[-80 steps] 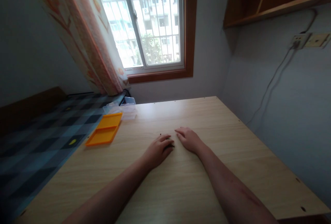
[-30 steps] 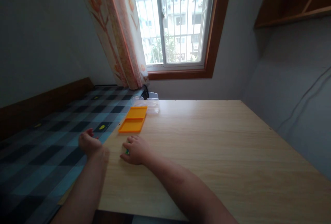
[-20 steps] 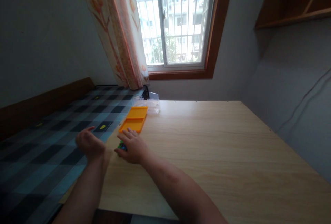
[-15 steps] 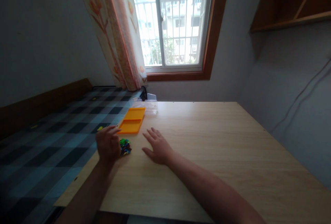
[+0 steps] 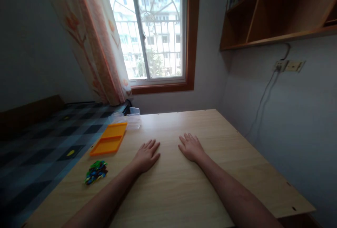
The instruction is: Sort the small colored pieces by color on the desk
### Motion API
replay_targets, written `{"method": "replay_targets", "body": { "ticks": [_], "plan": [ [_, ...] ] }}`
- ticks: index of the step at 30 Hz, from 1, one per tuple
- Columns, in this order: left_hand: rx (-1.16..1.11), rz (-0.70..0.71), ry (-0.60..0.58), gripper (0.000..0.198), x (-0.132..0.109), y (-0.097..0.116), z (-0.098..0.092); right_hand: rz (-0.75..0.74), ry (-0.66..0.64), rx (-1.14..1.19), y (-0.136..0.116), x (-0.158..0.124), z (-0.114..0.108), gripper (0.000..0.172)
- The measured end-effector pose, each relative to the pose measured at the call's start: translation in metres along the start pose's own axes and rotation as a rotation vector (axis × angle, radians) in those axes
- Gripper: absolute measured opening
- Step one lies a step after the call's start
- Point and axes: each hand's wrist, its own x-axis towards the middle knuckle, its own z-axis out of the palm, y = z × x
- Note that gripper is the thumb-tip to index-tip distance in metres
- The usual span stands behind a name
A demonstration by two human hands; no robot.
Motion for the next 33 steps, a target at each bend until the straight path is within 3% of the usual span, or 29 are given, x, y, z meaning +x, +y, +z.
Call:
{"method": "replay_targets", "body": {
  "ticks": [5, 8, 10, 12, 16, 20, 24, 29, 33],
  "plan": [
    [0.004, -0.152, 0.052, 0.067, 0.047, 0.009, 0.006, 0.148, 0.085, 0.039, -0.007, 0.022, 0.005, 0.062],
    [-0.151, -0.141, 0.189, 0.06, 0.054, 0.008, 0.009, 0.117, 0.189, 0.172, -0.002, 0.027, 0.008, 0.057],
    [-0.263, -0.082, 0.278, 0.044, 0.053, 0.002, 0.008, 0.061, 0.229, 0.289, 0.004, 0.026, 0.008, 0.048],
    [-0.328, -0.056, 0.33, 0.037, 0.05, -0.004, 0.005, 0.008, 0.275, 0.477, 0.01, 0.025, 0.005, 0.047],
    [-0.445, -0.142, 0.46, 0.055, 0.048, -0.014, -0.005, -0.018, 0.398, 1.04, 0.015, 0.025, 0.0, 0.056],
    [-0.625, -0.247, 0.496, 0.05, 0.05, -0.015, -0.009, 0.048, 0.358, 1.224, 0.017, 0.027, 0.0, 0.049],
    [-0.674, -0.251, 0.453, 0.045, 0.051, -0.015, -0.006, 0.126, 0.312, 1.358, 0.019, 0.027, 0.0, 0.037],
    [-0.729, -0.244, 0.497, 0.043, 0.051, -0.015, -0.003, 0.157, 0.31, 1.495, 0.021, 0.024, -0.004, 0.039],
    [-0.771, -0.205, 0.597, 0.02, 0.05, -0.012, -0.004, 0.098, 0.3, 1.607, 0.02, 0.021, -0.008, 0.021]
  ]
}}
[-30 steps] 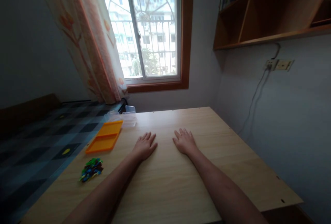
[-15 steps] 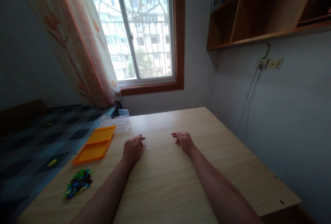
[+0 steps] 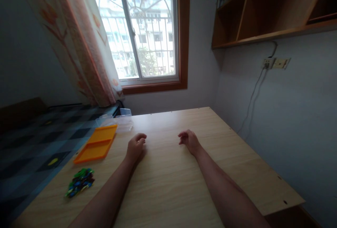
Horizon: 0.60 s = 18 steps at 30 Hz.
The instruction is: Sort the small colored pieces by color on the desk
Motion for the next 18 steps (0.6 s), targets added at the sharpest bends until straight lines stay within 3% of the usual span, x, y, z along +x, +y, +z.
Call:
{"method": "replay_targets", "body": {
  "ticks": [5, 9, 18],
  "plan": [
    [-0.011, 0.016, 0.106, 0.01, -0.0022, 0.0033, -0.0014, -0.027, -0.008, 0.068, 0.003, 0.002, 0.002, 0.021],
    [-0.045, 0.015, 0.124, 0.012, -0.0023, 0.0048, -0.0045, -0.027, 0.015, 0.101, 0.0064, 0.004, 0.0017, 0.022],
    [-0.151, -0.033, -0.092, 0.013, 0.0021, 0.0056, 0.0007, 0.053, 0.022, 0.065, 0.0034, 0.0005, 0.0029, 0.022]
  ]
}}
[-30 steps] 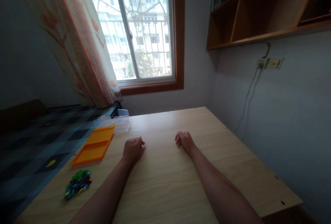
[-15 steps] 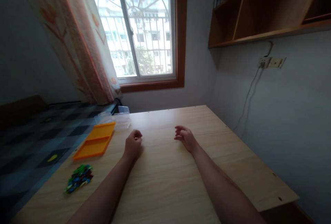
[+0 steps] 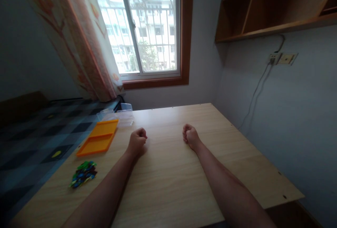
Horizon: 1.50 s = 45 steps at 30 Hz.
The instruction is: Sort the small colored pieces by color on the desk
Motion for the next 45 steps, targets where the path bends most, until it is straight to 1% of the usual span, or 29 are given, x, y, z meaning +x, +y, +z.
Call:
{"method": "replay_targets", "body": {
  "ticks": [3, 8, 13, 16, 20, 24, 30, 34, 38, 41, 43, 45],
  "plan": [
    [-0.022, -0.026, -0.031, 0.012, 0.001, -0.003, 0.003, -0.007, 0.022, -0.039, 0.006, 0.002, 0.005, 0.018],
    [-0.089, -0.06, -0.023, 0.012, 0.001, -0.007, 0.004, -0.006, 0.02, -0.062, 0.009, 0.002, 0.01, 0.014],
    [-0.207, -0.128, -0.013, 0.023, -0.002, -0.008, 0.008, 0.052, -0.043, -0.001, -0.004, -0.001, 0.0, 0.018],
    [-0.225, -0.147, -0.008, 0.026, -0.003, -0.008, 0.009, 0.06, -0.058, 0.06, -0.011, -0.001, -0.007, 0.015],
    [-0.188, -0.144, -0.016, 0.023, -0.003, -0.008, 0.006, 0.083, -0.064, 0.12, -0.013, 0.002, -0.013, 0.013],
    [-0.142, -0.12, -0.052, 0.018, 0.001, -0.009, 0.004, 0.114, -0.093, 0.139, -0.011, 0.003, -0.015, 0.009],
    [-0.105, -0.1, -0.091, 0.016, 0.006, -0.012, 0.003, 0.16, -0.195, 0.119, -0.01, 0.001, -0.018, 0.022],
    [-0.116, -0.113, -0.106, 0.018, 0.006, -0.015, 0.002, 0.151, -0.238, 0.091, -0.008, 0.0, -0.018, 0.025],
    [-0.147, -0.146, -0.105, 0.021, 0.004, -0.017, 0.002, 0.13, -0.227, 0.065, -0.004, 0.001, -0.017, 0.026],
    [-0.18, -0.169, -0.084, 0.019, 0.002, -0.016, 0.003, 0.106, -0.195, 0.06, -0.002, 0.002, -0.015, 0.025],
    [-0.21, -0.177, -0.072, 0.017, 0.001, -0.014, 0.004, 0.088, -0.166, 0.067, -0.001, 0.001, -0.014, 0.023],
    [-0.238, -0.176, -0.07, 0.017, 0.0, -0.01, 0.006, 0.077, -0.141, 0.074, -0.002, 0.0, -0.013, 0.016]
  ]
}}
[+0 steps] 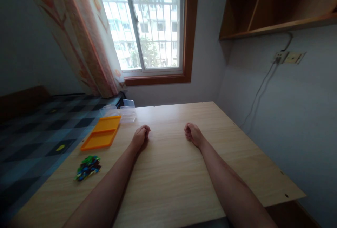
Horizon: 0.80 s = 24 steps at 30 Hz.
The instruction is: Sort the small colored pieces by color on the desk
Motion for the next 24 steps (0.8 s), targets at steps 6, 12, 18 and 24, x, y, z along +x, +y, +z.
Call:
{"method": "replay_targets", "body": {
  "ticks": [6, 12, 18, 24],
  "plan": [
    [0.055, 0.031, -0.007, 0.02, -0.005, 0.001, 0.004, -0.001, 0.012, 0.043, -0.002, 0.0, -0.004, 0.034],
    [0.309, 0.1, -0.007, 0.014, -0.004, -0.002, 0.003, 0.024, 0.014, 0.149, -0.003, 0.008, -0.015, 0.036],
    [0.592, 0.265, 0.006, 0.017, -0.033, 0.009, 0.012, 0.077, -0.014, 0.229, -0.008, 0.008, -0.019, 0.041],
    [1.022, 0.654, -0.15, 0.032, -0.11, 0.022, -0.004, 0.12, -0.035, 0.287, -0.009, 0.005, -0.019, 0.04]
  ]
}}
